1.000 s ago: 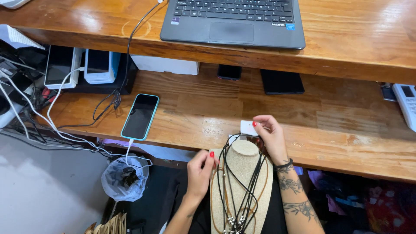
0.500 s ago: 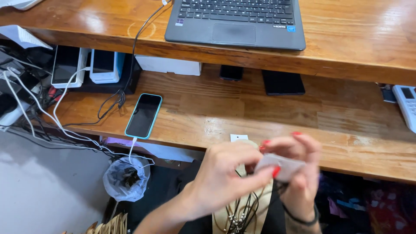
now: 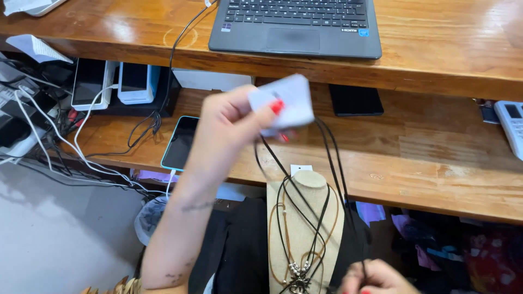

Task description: The person is untangling several black cord necklaces, attaching price tags, and hanging them onto a jewelry display bust on a wooden desk.

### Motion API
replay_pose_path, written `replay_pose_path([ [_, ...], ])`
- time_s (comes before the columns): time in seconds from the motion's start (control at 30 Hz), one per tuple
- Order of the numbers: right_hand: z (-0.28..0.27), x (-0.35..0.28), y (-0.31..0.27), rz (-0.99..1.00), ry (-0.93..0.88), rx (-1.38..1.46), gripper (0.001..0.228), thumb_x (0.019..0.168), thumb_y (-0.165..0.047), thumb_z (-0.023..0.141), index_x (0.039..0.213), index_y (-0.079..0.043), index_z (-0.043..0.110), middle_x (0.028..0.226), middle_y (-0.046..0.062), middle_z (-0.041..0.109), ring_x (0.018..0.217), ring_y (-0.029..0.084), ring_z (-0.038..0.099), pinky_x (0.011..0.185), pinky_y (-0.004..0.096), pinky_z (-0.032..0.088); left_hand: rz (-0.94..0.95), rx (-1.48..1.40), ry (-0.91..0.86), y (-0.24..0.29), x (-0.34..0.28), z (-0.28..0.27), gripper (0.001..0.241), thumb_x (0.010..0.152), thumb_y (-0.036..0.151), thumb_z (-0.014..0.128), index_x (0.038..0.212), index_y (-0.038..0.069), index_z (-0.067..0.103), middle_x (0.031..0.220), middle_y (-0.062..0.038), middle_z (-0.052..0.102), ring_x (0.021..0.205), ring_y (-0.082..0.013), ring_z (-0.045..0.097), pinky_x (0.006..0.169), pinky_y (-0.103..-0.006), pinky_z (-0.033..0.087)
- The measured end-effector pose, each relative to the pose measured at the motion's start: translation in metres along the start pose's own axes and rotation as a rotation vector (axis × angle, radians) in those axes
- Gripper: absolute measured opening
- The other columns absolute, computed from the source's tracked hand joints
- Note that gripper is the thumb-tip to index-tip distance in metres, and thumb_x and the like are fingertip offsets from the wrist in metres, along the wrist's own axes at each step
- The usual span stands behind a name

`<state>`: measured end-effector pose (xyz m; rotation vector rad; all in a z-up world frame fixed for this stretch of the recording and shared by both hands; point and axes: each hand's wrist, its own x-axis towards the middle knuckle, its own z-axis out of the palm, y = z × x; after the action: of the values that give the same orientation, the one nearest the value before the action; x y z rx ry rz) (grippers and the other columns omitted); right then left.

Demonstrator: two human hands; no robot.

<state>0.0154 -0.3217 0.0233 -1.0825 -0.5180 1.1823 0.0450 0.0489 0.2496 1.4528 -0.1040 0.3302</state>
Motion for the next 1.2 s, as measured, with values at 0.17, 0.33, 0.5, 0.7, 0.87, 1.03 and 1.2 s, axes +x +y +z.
replay_pose_path([
  [0.17,-0.051,-0.029,-0.038,-0.076,0.16,0.108,0.035,0.091,-0.024,0.076,0.095,0.009,0.066,0.059,0.019,0.064,0.051,0.03,0.064,0.044,0.036,0.045,-0.031,-0.088,0.022,-0.037,0.024,-0.026,0.017,0.094,0.017,0.068,0.093,0.0,0.07,0.091,-0.014,0.074,0.08,-0.0262,0.079,0.066,-0.0303,0.068],
  [0.33,-0.127,-0.016,-0.088,-0.234,0.087,-0.129,0.043,0.094,-0.019,0.075,0.124,0.009,0.062,0.069,0.025,0.077,0.054,0.027,0.073,0.053,0.038,0.061,-0.226,0.101,0.068,-0.09,0.038,-0.039,0.018,0.098,0.021,0.061,0.103,0.008,0.073,0.095,-0.01,0.082,0.076,-0.016,0.078,0.064,-0.0212,0.055],
  [0.5,-0.196,0.028,-0.106,0.046,0.077,-0.006,0.065,0.09,0.006,0.065,0.15,0.009,0.038,0.131,0.04,0.067,0.111,0.042,0.075,0.095,0.048,0.061,-0.402,0.118,0.19,-0.16,0.056,-0.065,0.017,0.1,0.024,0.06,0.105,0.012,0.072,0.099,-0.008,0.082,0.079,-0.0132,0.077,0.06,-0.0212,0.051],
  [0.7,-0.211,0.087,-0.124,0.294,0.246,-0.284,0.039,0.093,0.0,0.062,0.129,0.011,0.069,0.111,0.025,0.08,0.094,0.032,0.077,0.087,0.042,0.063,-0.496,0.081,0.382,-0.24,0.074,-0.103,0.024,0.092,0.029,0.072,0.106,0.01,0.073,0.098,-0.006,0.079,0.073,-0.0168,0.078,0.046,-0.0172,0.05],
  [0.87,-0.229,0.116,-0.129,0.327,0.468,-0.385,0.035,0.094,0.0,0.064,0.129,0.006,0.069,0.115,0.021,0.076,0.094,0.028,0.071,0.085,0.04,0.06,-0.517,0.127,0.534,-0.281,0.079,-0.121,0.029,0.089,0.025,0.074,0.108,0.004,0.074,0.083,-0.01,0.072,0.059,-0.0153,0.069,0.044,-0.023,0.056],
  [1.03,-0.227,0.128,-0.127,0.224,0.559,-0.44,0.041,0.087,0.001,0.076,0.127,0.006,0.07,0.105,0.019,0.073,0.091,0.03,0.074,0.083,0.041,0.062,-0.497,0.425,0.548,-0.314,0.086,-0.131,0.024,0.089,0.029,0.073,0.106,0.012,0.077,0.056,-0.007,0.069,0.048,-0.0203,0.072,0.049,-0.0281,0.06],
  [1.2,-0.226,0.135,-0.135,0.257,0.621,-0.845,0.037,0.084,-0.011,0.084,0.121,-0.008,0.079,0.1,0.016,0.077,0.092,0.023,0.072,0.085,0.037,0.06,-0.493,0.728,0.493,-0.285,0.079,-0.124,0.034,0.087,0.031,0.069,0.119,0.02,0.072,0.115,-0.014,0.074,0.113,-0.0393,0.068,0.093,-0.0547,0.056],
])
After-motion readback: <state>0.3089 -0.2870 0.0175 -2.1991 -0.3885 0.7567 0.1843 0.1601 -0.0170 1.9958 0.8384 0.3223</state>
